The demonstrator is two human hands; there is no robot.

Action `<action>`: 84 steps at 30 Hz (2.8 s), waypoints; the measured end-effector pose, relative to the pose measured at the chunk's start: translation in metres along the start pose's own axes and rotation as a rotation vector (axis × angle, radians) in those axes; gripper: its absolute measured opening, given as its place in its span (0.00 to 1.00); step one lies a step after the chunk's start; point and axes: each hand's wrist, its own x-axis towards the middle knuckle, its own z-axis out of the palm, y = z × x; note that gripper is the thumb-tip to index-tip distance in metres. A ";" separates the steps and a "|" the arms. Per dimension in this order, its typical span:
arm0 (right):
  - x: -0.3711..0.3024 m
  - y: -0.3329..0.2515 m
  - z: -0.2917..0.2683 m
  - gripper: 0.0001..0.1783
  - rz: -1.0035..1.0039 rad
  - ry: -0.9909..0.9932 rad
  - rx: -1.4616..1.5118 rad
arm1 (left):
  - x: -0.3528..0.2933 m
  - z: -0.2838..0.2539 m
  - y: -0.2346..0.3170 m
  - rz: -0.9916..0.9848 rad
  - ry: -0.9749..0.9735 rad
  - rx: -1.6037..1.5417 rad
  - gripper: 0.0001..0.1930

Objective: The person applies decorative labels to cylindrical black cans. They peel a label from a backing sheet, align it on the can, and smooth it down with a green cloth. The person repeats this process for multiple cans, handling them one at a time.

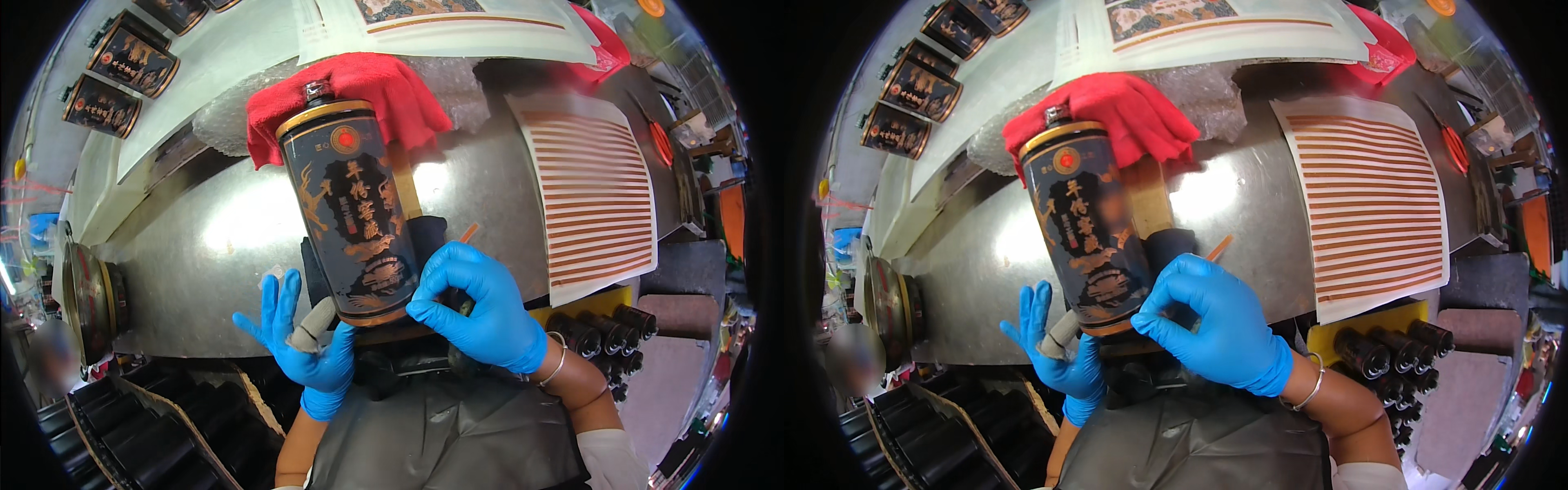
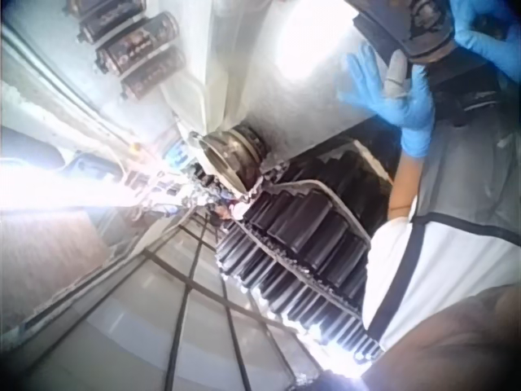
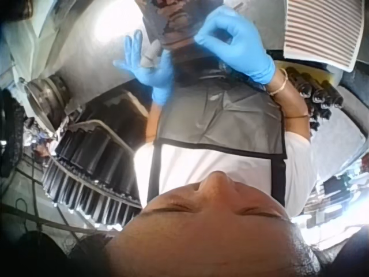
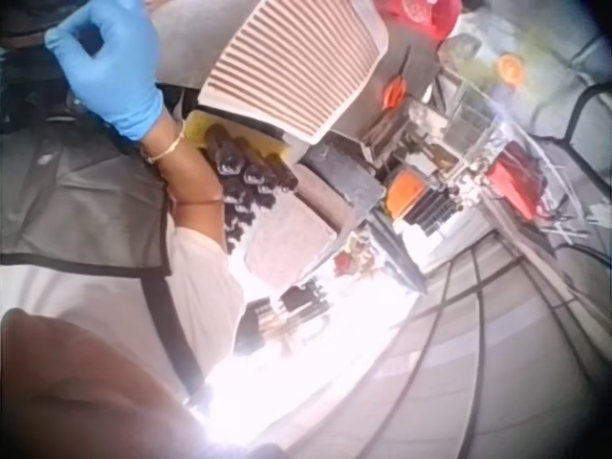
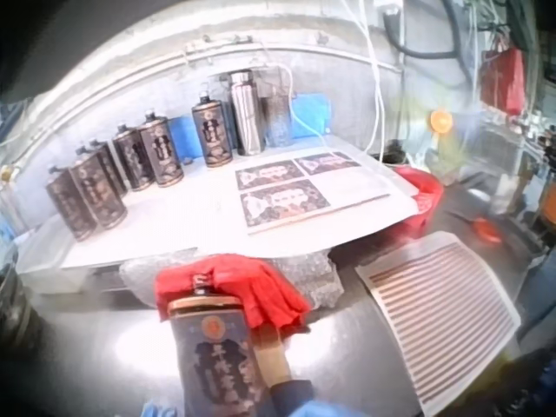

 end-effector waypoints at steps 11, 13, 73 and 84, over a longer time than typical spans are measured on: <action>-0.003 0.005 0.001 0.08 0.010 0.014 0.031 | -0.007 0.014 0.032 0.150 0.216 0.290 0.22; -0.003 0.007 0.000 0.08 0.018 0.006 0.025 | -0.002 0.019 0.041 0.118 0.205 0.269 0.26; -0.007 0.010 0.003 0.05 -0.020 0.097 0.059 | -0.007 0.000 0.016 0.008 0.181 0.229 0.25; -0.009 0.013 0.002 0.03 -0.008 0.089 0.063 | 0.006 0.031 0.040 0.155 0.394 0.232 0.38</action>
